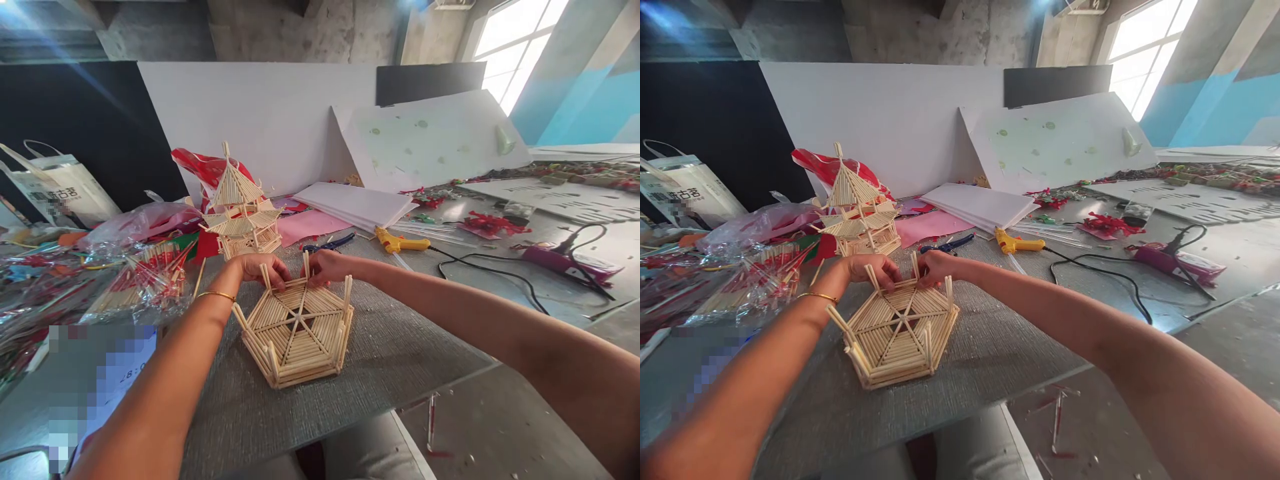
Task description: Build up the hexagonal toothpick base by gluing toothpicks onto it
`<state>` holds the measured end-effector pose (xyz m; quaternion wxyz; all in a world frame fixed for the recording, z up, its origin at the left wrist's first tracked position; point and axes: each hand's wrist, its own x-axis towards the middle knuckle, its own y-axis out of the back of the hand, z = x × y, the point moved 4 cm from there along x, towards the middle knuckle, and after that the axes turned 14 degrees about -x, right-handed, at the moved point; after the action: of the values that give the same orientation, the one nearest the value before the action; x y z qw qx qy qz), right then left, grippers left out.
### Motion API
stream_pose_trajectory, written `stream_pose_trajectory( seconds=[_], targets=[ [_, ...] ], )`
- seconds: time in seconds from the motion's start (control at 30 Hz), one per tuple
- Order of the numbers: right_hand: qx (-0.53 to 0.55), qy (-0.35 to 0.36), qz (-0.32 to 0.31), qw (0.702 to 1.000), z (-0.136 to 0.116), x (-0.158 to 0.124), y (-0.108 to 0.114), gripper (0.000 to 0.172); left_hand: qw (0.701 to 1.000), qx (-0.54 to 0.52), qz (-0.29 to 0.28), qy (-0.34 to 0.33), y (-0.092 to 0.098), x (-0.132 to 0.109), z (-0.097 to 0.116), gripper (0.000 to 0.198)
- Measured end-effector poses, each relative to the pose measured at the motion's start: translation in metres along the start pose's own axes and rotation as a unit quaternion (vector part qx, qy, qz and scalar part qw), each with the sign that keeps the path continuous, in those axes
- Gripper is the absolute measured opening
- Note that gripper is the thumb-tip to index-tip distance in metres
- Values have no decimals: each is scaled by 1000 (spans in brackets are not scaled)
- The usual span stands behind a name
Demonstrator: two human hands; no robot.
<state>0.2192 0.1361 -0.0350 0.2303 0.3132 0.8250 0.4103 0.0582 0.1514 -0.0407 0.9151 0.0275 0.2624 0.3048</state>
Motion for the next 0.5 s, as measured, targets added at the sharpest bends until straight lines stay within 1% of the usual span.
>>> stream_pose_trajectory(
  seconds=[0.23,0.37,0.5],
  targets=[
    [11,18,13,1000,7,3,-4,21,999,22,-19,21,0,4,-5,30],
    [13,31,13,999,13,5,-7,23,999,30,-23,17,0,5,-5,23],
    [13,47,16,999,15,5,-7,22,999,31,-24,10,0,4,-4,21]
  ],
)
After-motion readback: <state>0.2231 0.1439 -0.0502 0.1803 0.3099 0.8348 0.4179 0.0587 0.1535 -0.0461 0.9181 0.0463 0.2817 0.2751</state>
